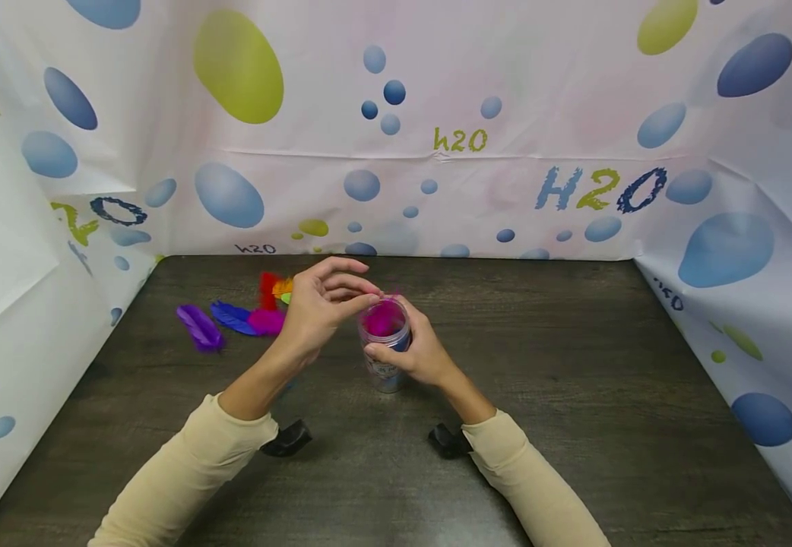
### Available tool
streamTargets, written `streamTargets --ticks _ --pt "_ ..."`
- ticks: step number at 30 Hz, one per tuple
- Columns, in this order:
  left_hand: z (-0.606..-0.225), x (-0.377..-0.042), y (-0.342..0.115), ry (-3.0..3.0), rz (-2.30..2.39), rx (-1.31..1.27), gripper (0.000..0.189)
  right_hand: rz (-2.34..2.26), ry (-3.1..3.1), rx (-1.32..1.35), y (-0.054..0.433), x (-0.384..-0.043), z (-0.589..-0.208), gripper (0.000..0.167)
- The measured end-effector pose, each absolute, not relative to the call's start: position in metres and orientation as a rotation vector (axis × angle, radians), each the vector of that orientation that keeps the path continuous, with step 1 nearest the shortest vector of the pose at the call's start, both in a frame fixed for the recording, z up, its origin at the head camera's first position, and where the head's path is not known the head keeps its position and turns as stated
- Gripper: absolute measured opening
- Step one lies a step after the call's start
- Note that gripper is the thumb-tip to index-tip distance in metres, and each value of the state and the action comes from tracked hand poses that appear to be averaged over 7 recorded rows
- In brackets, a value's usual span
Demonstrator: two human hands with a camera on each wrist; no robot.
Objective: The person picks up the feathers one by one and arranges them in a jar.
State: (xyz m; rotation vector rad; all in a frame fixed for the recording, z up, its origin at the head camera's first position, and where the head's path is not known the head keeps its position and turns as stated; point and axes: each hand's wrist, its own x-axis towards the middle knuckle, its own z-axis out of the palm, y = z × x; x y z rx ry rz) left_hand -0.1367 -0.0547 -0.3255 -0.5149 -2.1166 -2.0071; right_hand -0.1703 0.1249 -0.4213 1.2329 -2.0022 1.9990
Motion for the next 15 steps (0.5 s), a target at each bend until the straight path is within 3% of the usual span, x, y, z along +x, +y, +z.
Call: streamTargets --ticks 15 --pt "-0.3335 -0.1372 -0.065 -2.147 -1.919 -0.591 0.026 1.963 -1.994 1.268 0.124 -0.172 -0.4232 0.076"
